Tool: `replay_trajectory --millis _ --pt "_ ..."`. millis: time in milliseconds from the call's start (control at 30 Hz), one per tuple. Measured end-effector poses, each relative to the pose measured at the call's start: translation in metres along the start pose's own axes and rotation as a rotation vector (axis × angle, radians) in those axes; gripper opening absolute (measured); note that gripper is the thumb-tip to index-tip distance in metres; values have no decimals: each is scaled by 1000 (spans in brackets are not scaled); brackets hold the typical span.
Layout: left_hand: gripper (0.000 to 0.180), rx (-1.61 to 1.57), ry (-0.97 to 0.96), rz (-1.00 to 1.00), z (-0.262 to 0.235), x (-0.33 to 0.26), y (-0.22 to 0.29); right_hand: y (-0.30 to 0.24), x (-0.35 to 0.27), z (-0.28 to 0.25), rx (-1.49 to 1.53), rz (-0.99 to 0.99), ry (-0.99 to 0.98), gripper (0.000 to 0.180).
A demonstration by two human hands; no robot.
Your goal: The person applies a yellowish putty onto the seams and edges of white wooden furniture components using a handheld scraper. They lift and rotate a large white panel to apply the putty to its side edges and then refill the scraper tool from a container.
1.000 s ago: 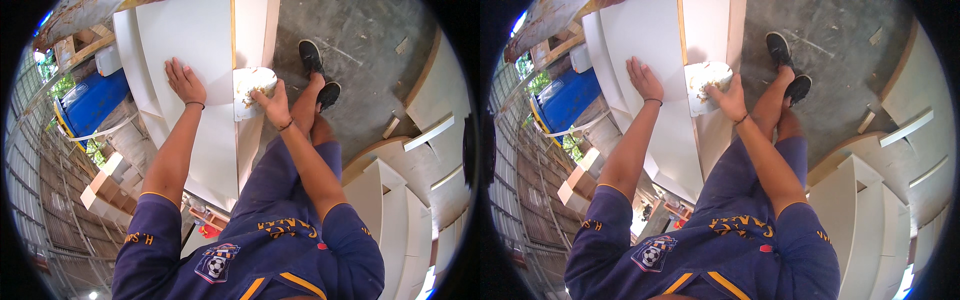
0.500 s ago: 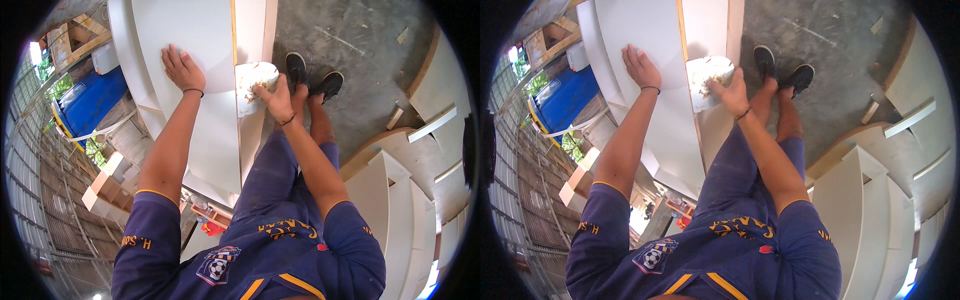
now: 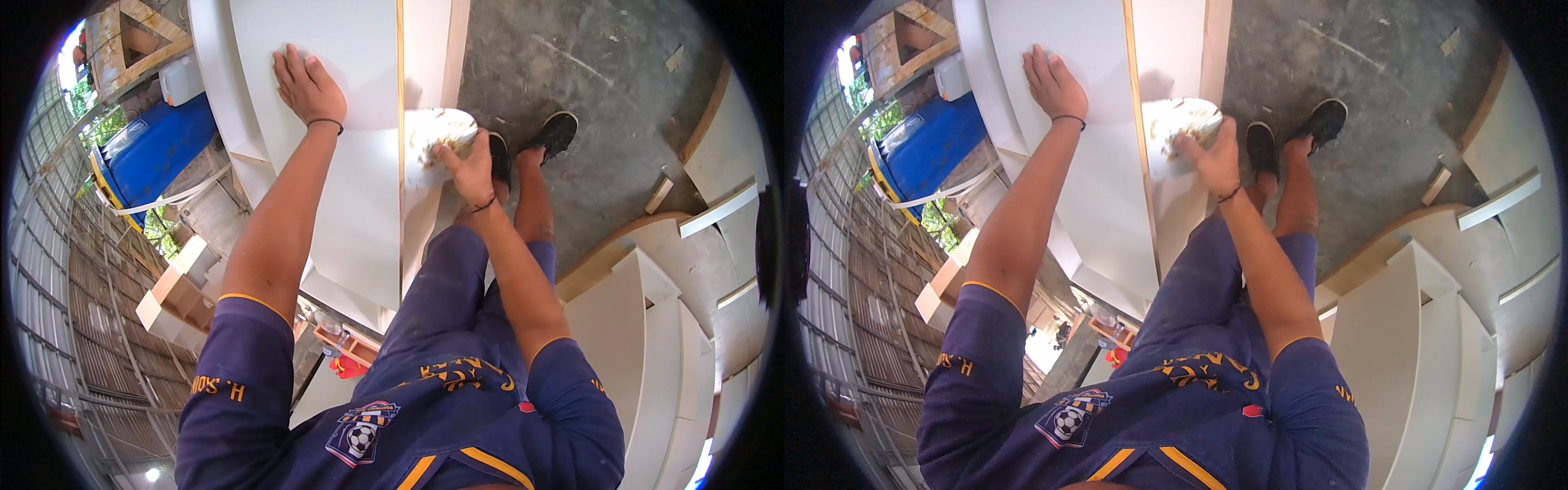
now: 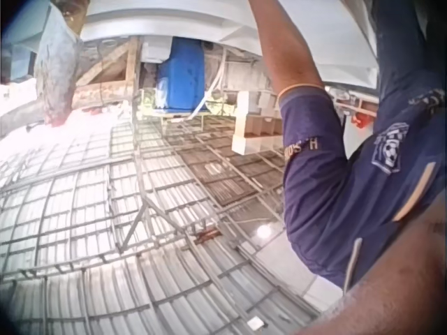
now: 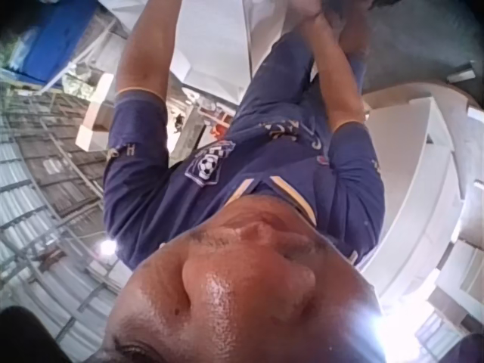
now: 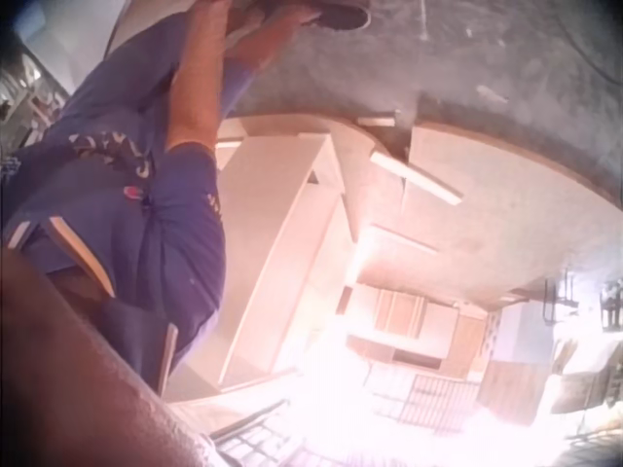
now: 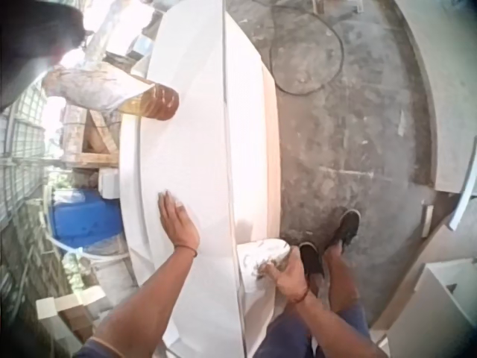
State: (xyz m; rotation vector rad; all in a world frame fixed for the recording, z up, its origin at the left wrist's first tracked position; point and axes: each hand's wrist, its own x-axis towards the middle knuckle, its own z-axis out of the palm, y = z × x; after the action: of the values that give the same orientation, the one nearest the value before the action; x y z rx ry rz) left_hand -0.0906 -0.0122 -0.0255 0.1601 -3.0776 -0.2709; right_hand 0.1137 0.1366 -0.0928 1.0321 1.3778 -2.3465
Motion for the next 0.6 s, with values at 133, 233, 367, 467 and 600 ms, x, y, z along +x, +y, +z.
replay_trajectory --millis 133,233,367,467,600 --pt "55 0 29 25 -1 -1 -8 -4 -10 -8 66 46 -32 56" --pt "54 -20 -7 13 0 0 -3 9 -22 -2 53 -31 -39 53" --pt "54 -41 -21 17 3 0 2 23 -17 -5 -134 -80 65 52" --pt "54 -41 -21 24 1 0 -7 15 -24 -14 -24 -13 122 44" --pt "53 -39 -53 168 -5 -17 -24 6 -26 -53 414 107 185 42"
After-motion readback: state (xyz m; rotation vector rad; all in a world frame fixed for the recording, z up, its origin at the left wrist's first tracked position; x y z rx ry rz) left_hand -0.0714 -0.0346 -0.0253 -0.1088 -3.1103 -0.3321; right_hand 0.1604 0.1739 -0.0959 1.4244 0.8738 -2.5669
